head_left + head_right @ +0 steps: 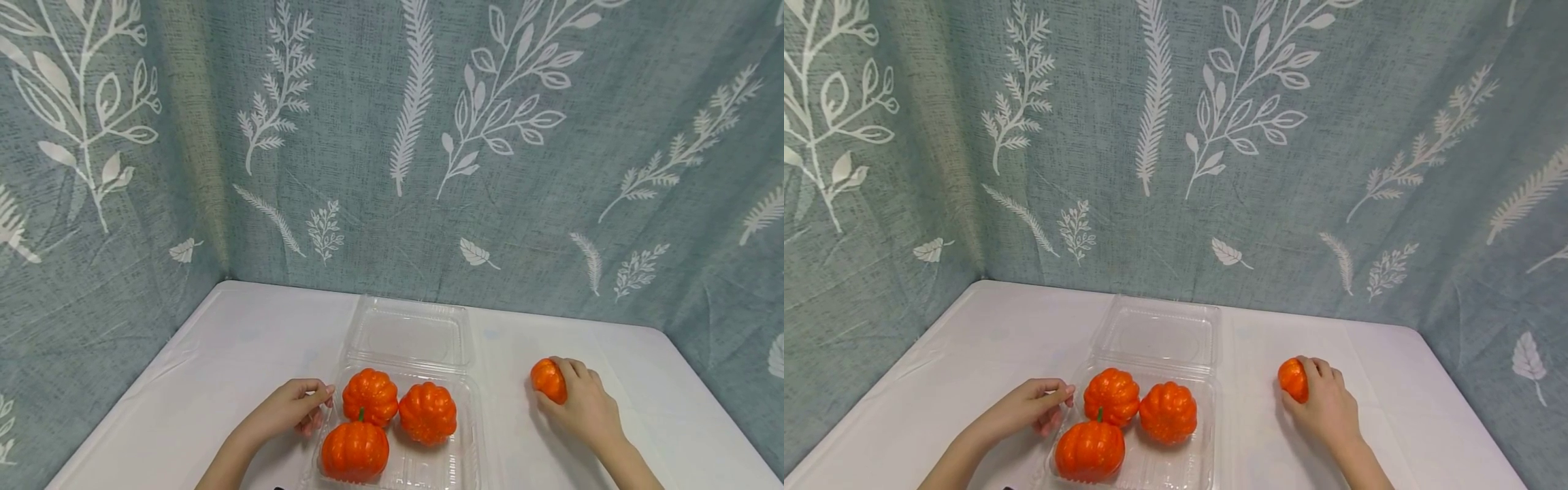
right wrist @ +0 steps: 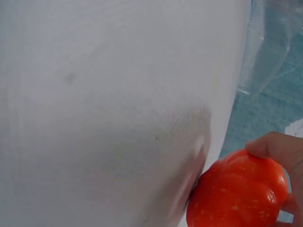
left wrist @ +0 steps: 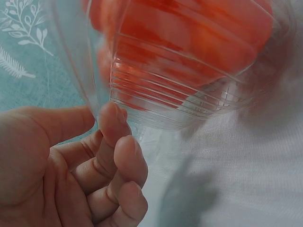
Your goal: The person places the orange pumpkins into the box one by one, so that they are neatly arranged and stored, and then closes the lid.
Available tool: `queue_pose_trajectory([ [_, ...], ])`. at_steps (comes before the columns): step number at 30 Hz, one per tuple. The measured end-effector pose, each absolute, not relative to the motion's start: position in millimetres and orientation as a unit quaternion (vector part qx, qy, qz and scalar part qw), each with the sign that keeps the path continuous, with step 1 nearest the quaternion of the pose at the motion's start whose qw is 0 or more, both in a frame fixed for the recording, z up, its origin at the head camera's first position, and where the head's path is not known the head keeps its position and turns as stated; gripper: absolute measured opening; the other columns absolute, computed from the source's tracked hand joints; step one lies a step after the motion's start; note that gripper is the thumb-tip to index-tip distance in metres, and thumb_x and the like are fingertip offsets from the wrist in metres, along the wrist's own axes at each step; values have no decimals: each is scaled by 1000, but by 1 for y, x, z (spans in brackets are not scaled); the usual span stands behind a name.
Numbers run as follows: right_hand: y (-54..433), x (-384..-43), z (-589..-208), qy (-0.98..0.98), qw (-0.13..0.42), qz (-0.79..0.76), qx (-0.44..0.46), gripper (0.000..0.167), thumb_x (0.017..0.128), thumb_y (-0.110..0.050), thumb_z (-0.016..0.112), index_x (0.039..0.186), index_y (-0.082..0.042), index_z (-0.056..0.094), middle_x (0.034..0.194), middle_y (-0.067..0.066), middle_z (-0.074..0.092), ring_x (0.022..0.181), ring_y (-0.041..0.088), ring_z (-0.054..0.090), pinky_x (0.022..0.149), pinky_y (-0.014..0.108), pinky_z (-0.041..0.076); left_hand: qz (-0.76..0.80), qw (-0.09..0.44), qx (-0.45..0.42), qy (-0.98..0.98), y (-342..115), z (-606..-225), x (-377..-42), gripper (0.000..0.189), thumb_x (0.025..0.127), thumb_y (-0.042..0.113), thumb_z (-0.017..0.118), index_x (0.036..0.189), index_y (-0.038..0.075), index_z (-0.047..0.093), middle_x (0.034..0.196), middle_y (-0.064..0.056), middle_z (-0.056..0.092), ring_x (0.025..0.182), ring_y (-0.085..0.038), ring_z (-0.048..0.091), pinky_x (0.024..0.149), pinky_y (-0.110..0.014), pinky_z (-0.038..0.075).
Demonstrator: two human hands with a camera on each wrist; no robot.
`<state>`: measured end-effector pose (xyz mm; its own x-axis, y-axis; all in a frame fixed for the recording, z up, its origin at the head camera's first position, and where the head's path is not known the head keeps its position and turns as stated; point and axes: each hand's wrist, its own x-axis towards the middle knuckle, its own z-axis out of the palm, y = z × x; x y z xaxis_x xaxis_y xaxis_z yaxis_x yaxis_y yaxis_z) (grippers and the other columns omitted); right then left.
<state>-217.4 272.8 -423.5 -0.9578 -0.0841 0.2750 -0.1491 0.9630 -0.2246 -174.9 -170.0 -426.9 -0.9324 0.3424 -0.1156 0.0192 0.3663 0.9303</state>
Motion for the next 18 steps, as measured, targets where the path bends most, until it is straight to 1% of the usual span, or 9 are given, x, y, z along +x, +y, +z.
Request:
queue_pose_trajectory([
  [6, 274, -220, -423, -980, 139, 130, 66, 57, 75, -30, 71, 122, -3, 52, 116, 21, 50, 100, 39, 48, 63, 57, 48, 553, 148, 112, 812, -170, -428, -176, 31, 98, 26, 45, 87, -1, 58, 56, 0, 49, 46, -11, 46, 46, -23, 42],
  [11, 276, -221, -422, -980, 138, 130, 67, 59, 76, -31, 70, 124, -2, 51, 117, 21, 54, 100, 39, 50, 64, 58, 47, 554, 150, 113, 811, -171, -429, -176, 31, 98, 25, 45, 87, -1, 57, 55, 0, 48, 46, -11, 45, 46, -22, 42],
  [18, 278, -222, -424, -976, 150, 142, 64, 57, 78, -33, 69, 122, -2, 50, 115, 22, 56, 96, 38, 53, 64, 56, 47, 555, 151, 114, 810, -171, -427, -175, 31, 98, 25, 46, 86, -1, 57, 56, 0, 48, 46, -10, 45, 46, -22, 42],
])
